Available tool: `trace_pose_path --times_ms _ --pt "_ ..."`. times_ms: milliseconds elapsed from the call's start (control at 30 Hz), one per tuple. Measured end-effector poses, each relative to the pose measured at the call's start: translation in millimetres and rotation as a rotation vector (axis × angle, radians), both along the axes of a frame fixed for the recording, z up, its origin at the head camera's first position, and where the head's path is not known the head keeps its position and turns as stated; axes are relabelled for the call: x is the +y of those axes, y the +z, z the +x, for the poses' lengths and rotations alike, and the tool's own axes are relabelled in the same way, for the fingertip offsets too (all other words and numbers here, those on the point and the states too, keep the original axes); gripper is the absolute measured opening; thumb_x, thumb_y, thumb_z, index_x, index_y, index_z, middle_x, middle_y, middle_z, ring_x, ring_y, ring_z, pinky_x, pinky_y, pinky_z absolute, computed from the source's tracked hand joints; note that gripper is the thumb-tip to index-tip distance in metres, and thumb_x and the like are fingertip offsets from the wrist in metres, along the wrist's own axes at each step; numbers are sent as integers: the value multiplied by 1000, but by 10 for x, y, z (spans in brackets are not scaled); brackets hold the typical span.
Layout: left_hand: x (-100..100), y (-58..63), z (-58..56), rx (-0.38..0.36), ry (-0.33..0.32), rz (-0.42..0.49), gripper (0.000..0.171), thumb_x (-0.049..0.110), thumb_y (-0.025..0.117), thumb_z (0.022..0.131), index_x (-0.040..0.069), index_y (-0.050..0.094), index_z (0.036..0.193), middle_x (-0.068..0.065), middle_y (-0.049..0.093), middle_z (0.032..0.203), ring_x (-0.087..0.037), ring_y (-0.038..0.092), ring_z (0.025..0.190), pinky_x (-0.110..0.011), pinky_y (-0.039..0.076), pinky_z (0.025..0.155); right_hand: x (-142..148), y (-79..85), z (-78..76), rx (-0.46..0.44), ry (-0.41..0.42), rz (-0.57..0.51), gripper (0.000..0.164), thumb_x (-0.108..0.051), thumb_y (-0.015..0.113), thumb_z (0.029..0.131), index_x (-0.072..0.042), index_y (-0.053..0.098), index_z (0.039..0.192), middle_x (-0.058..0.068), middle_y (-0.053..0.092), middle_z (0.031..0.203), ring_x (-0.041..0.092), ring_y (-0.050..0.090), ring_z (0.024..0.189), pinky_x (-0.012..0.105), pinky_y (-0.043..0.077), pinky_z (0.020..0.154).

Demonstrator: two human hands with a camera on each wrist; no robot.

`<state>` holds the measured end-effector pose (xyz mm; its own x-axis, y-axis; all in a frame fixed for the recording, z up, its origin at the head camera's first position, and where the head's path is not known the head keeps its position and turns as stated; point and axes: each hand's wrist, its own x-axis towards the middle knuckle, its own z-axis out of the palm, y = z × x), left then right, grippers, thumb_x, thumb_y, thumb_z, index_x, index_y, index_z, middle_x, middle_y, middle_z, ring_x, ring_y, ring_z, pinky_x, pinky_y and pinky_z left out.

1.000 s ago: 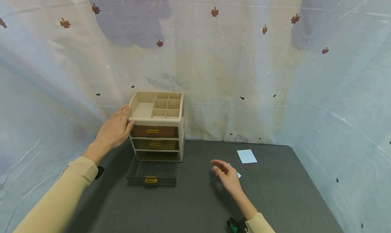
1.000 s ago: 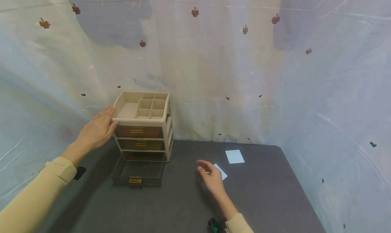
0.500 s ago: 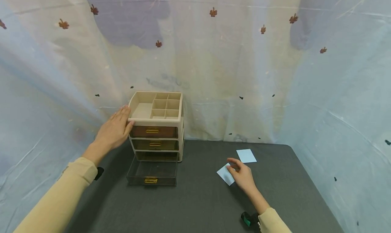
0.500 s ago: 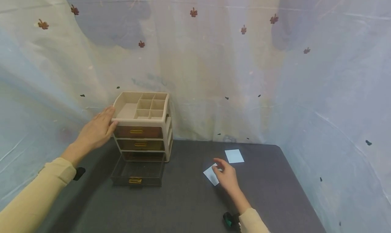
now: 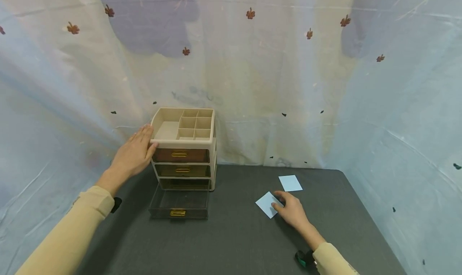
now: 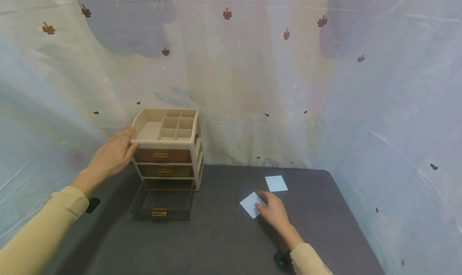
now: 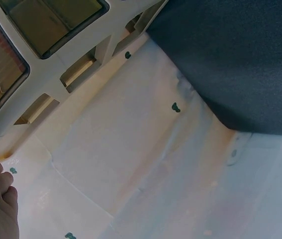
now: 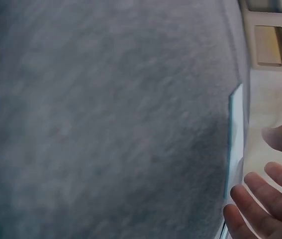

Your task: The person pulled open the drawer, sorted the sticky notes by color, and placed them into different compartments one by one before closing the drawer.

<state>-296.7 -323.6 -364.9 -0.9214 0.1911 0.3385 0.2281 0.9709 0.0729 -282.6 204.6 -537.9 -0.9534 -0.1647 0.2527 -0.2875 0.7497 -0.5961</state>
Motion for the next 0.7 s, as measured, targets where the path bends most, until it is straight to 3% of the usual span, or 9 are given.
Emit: trace_pose_path --times_ms 433,700 --pt "-1 -3 -2 4 6 -15 72 43 29 114 -4 10 165 -29 16 169 -47 19 156 -60 17 127 -14 -90 -7 48 38 169 50 -20 91 80 -1 73 123 16 73 120 37 68 109 55 57 90" --pt "-1 0 10 7 1 -10 71 42 29 114 -4 9 165 -29 17 169 -48 20 155 -62 18 126 -18 -60 6 8 43 147 52 -18 92 80 -1 73 125 18 71 124 39 65 114 57 55 94"
